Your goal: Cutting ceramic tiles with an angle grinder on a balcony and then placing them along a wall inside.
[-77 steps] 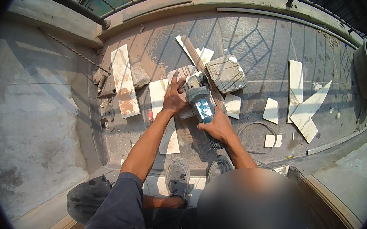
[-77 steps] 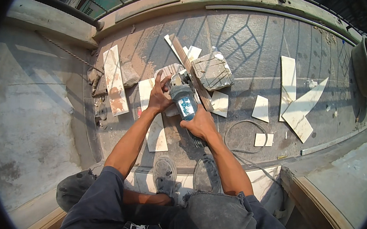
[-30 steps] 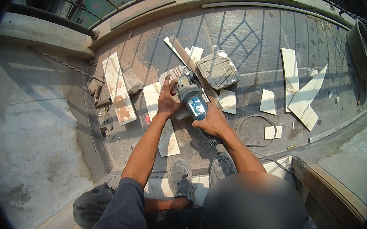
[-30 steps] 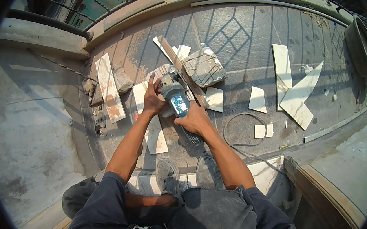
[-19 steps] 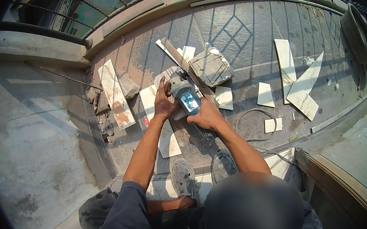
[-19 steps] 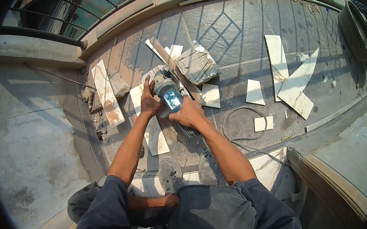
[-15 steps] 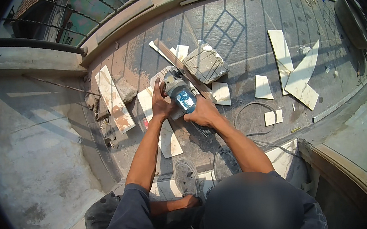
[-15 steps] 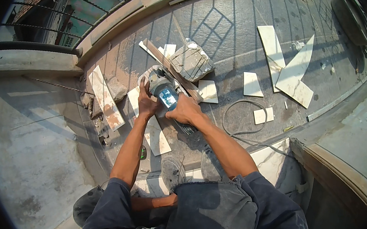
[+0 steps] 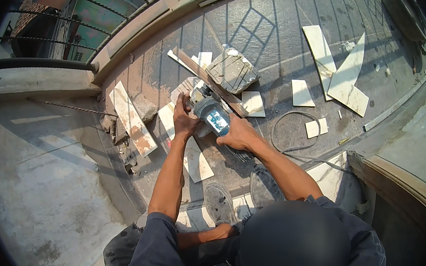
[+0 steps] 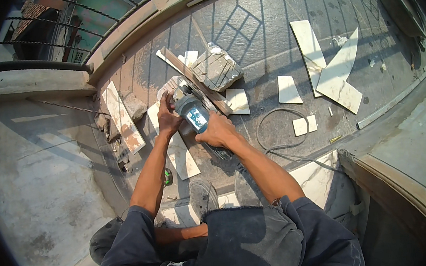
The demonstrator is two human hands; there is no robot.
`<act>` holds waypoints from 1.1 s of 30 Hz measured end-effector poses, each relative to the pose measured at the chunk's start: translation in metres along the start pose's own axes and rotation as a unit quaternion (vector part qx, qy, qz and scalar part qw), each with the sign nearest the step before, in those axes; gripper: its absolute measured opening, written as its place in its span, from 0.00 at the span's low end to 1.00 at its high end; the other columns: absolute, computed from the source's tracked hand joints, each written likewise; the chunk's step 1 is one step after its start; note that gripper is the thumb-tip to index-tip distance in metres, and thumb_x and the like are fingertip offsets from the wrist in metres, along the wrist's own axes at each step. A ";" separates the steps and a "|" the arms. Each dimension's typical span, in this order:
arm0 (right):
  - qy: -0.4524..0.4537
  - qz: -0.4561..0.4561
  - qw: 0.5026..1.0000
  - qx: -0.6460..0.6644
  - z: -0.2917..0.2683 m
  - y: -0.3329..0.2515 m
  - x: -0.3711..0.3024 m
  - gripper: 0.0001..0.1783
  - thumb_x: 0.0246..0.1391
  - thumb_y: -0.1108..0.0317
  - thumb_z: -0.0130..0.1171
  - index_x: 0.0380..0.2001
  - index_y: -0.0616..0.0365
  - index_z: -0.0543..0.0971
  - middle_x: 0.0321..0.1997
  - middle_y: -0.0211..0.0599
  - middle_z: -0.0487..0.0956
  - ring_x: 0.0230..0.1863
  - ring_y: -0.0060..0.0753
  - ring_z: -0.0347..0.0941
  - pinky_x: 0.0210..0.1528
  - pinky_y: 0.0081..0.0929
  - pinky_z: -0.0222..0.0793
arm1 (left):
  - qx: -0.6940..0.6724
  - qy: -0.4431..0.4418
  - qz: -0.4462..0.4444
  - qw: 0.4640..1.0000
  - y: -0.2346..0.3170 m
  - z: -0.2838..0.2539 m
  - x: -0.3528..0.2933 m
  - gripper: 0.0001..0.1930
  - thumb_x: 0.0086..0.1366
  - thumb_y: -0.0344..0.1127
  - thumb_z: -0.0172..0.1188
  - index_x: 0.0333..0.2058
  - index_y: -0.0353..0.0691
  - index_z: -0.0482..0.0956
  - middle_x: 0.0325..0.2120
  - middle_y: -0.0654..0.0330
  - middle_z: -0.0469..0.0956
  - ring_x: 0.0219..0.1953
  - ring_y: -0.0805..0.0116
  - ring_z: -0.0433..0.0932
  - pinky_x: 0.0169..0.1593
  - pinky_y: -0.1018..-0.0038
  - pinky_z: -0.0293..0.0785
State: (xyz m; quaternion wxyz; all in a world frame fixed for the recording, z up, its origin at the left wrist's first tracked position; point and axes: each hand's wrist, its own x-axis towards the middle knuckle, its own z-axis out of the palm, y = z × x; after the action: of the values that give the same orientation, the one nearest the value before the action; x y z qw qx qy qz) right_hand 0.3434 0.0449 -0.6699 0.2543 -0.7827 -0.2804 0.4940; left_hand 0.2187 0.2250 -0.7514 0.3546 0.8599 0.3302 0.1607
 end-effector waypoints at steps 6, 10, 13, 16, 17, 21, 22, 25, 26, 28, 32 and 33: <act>0.004 -0.001 1.000 -0.004 0.000 0.005 -0.007 0.43 0.29 0.52 0.69 0.45 0.74 0.67 0.42 0.66 0.75 0.46 0.62 0.73 0.49 0.42 0.69 | 0.029 -0.005 0.019 0.999 -0.002 0.000 0.000 0.44 0.45 0.31 0.68 0.60 0.35 0.55 0.53 0.59 0.72 0.32 0.69 0.68 0.40 0.77 0.71; 0.005 0.008 1.000 -0.007 -0.001 0.004 -0.006 0.43 0.30 0.53 0.69 0.45 0.74 0.67 0.42 0.65 0.75 0.46 0.62 0.72 0.50 0.43 0.69 | 0.011 -0.021 -0.026 0.999 0.005 0.000 -0.001 0.48 0.39 0.27 0.69 0.61 0.37 0.53 0.52 0.60 0.72 0.35 0.66 0.70 0.44 0.73 0.70; 0.005 0.010 1.000 -0.021 -0.004 -0.006 -0.004 0.42 0.31 0.53 0.69 0.45 0.73 0.68 0.43 0.65 0.75 0.47 0.61 0.72 0.50 0.43 0.69 | -0.003 -0.017 -0.018 1.000 0.000 0.000 0.000 0.50 0.39 0.29 0.70 0.61 0.36 0.52 0.51 0.60 0.72 0.36 0.65 0.70 0.45 0.73 0.70; 0.001 0.016 1.000 -0.021 -0.006 -0.009 0.000 0.41 0.31 0.53 0.69 0.44 0.73 0.68 0.44 0.64 0.75 0.48 0.60 0.72 0.50 0.42 0.69 | -0.005 -0.012 -0.022 1.000 0.002 0.004 -0.001 0.51 0.38 0.30 0.72 0.62 0.35 0.52 0.51 0.60 0.72 0.37 0.65 0.70 0.46 0.73 0.70; 0.000 0.011 1.000 -0.020 -0.005 -0.012 0.002 0.41 0.31 0.53 0.69 0.44 0.73 0.68 0.44 0.64 0.75 0.48 0.60 0.72 0.50 0.42 0.69 | -0.009 -0.004 -0.021 1.000 -0.002 0.003 -0.001 0.51 0.38 0.30 0.71 0.62 0.35 0.52 0.51 0.59 0.72 0.38 0.64 0.70 0.46 0.72 0.70; 0.000 0.016 1.000 -0.027 -0.003 -0.013 0.010 0.42 0.30 0.52 0.69 0.45 0.73 0.69 0.44 0.64 0.75 0.48 0.59 0.72 0.50 0.42 0.69 | -0.022 -0.001 0.001 1.000 -0.010 0.005 0.000 0.50 0.39 0.27 0.69 0.62 0.37 0.52 0.52 0.55 0.71 0.39 0.63 0.71 0.47 0.71 0.70; 0.003 0.009 1.000 -0.028 -0.002 -0.013 0.011 0.42 0.30 0.52 0.69 0.45 0.73 0.69 0.45 0.63 0.75 0.48 0.59 0.72 0.50 0.41 0.69 | -0.028 -0.001 -0.013 1.000 -0.010 0.006 0.000 0.49 0.40 0.26 0.68 0.62 0.39 0.52 0.52 0.54 0.71 0.40 0.62 0.72 0.48 0.71 0.70; 0.008 0.009 0.999 -0.032 -0.001 -0.014 0.014 0.43 0.30 0.51 0.69 0.46 0.73 0.69 0.45 0.64 0.74 0.48 0.59 0.72 0.51 0.41 0.69 | -0.001 -0.006 -0.009 1.000 -0.009 0.004 -0.001 0.48 0.41 0.25 0.67 0.62 0.41 0.52 0.53 0.53 0.71 0.42 0.62 0.72 0.48 0.71 0.70; 0.009 0.007 0.999 -0.032 -0.002 -0.013 0.016 0.44 0.29 0.51 0.69 0.46 0.74 0.69 0.45 0.64 0.74 0.48 0.58 0.73 0.50 0.41 0.69 | 0.001 -0.002 0.000 1.000 -0.007 0.005 -0.001 0.47 0.42 0.25 0.65 0.62 0.40 0.52 0.53 0.53 0.71 0.41 0.61 0.72 0.48 0.71 0.70; 0.004 0.003 1.000 -0.029 -0.003 -0.012 0.019 0.43 0.30 0.51 0.69 0.46 0.74 0.69 0.45 0.64 0.75 0.48 0.58 0.73 0.50 0.41 0.69 | 0.019 0.004 0.007 1.000 -0.003 0.005 -0.001 0.46 0.43 0.25 0.65 0.62 0.40 0.52 0.53 0.53 0.70 0.40 0.62 0.71 0.47 0.72 0.71; 0.025 -0.012 1.000 -0.009 -0.003 -0.002 0.022 0.43 0.29 0.51 0.69 0.44 0.74 0.70 0.44 0.64 0.75 0.48 0.57 0.72 0.50 0.41 0.69 | -0.016 -0.047 -0.104 0.993 0.015 0.001 -0.003 0.47 0.42 0.25 0.65 0.63 0.39 0.51 0.54 0.55 0.69 0.41 0.66 0.70 0.42 0.75 0.72; 0.018 -0.004 1.000 -0.024 -0.003 0.001 0.023 0.43 0.29 0.51 0.69 0.44 0.74 0.70 0.44 0.64 0.75 0.48 0.57 0.72 0.50 0.41 0.69 | -0.080 -0.030 -0.125 0.989 0.021 0.001 -0.008 0.45 0.44 0.26 0.67 0.61 0.38 0.54 0.51 0.54 0.70 0.38 0.69 0.71 0.40 0.76 0.73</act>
State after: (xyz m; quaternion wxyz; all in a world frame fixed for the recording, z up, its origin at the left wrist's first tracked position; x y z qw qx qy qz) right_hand 0.3544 0.0601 -0.6840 0.2425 -0.7965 -0.2903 0.4717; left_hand 0.2234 0.2080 -0.7375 0.4494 0.7854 0.4099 0.1150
